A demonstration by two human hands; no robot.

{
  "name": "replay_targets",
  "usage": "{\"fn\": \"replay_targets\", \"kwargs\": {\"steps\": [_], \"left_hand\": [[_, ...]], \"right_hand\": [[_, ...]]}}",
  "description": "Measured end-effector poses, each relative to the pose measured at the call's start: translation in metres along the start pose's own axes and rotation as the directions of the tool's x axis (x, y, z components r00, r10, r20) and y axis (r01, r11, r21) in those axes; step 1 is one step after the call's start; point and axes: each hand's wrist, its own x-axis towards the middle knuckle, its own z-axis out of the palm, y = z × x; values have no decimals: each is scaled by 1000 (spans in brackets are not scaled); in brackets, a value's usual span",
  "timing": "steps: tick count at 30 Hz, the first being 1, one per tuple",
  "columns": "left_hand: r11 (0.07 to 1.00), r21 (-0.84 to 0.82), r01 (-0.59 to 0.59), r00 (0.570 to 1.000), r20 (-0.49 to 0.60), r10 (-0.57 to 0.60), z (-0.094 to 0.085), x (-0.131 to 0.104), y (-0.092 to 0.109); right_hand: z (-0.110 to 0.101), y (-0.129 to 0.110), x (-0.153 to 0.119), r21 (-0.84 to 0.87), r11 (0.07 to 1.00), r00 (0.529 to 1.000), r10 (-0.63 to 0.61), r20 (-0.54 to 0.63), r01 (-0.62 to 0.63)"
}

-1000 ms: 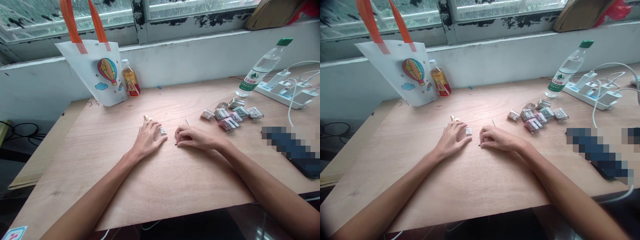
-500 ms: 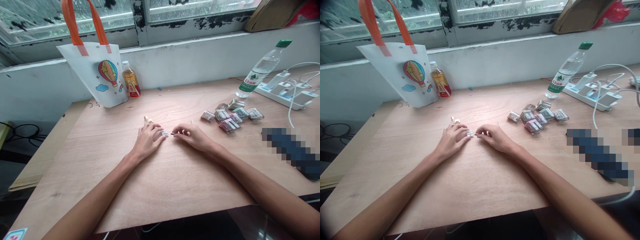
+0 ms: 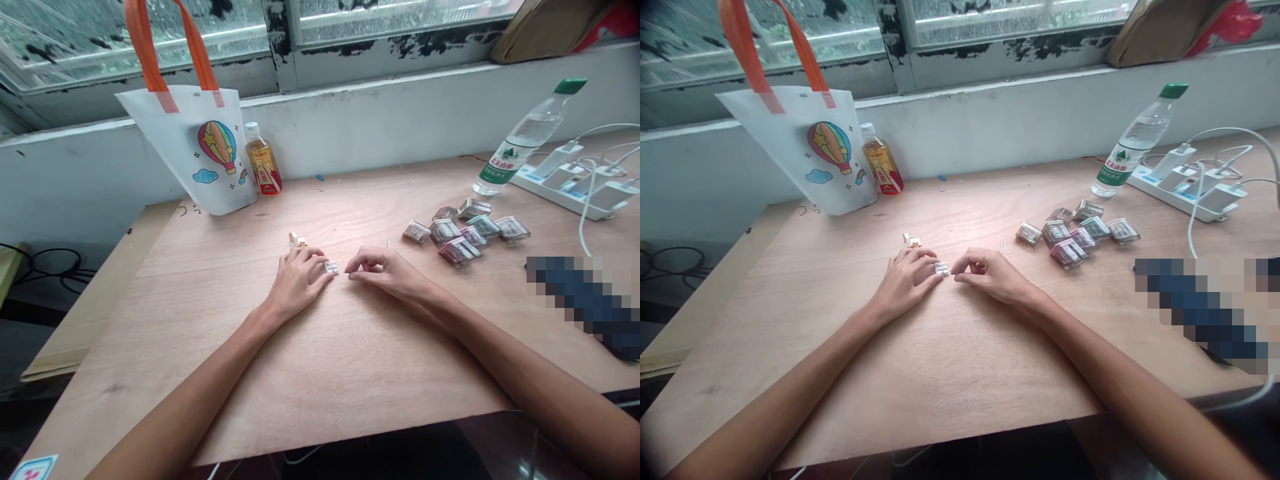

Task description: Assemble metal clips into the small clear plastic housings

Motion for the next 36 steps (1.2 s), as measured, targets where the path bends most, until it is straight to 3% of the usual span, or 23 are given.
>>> {"fn": "replay_targets", "kwargs": {"steps": [5,11,17,21,27,36], "left_hand": [[1000,2,7,1000,8,-7,-1,0,1],[1000,18,12,1000,10,-12,-1,0,3],[999,-25,-48,999,-9,48,-2,-2,4],[993,-69,-99,992,-79,94,-2,-3,8],[980,-130,-149,979,-157,128,2,-4,14],[960,-219,-176,973,-189,135,8,-6,14]], "right_hand": [[2,4,0,-28,999,999,-46,-7,46],[-2,2,1,-26,1000,999,-12,-36,11],[-5,1,1,-120,993,997,-21,-72,12],[0,-2,1,-18,1000,995,5,-97,-7],[1,-11,0,285,949,986,157,-62,-133],[-2,-21,0,253,947,979,202,13,-199]]}}
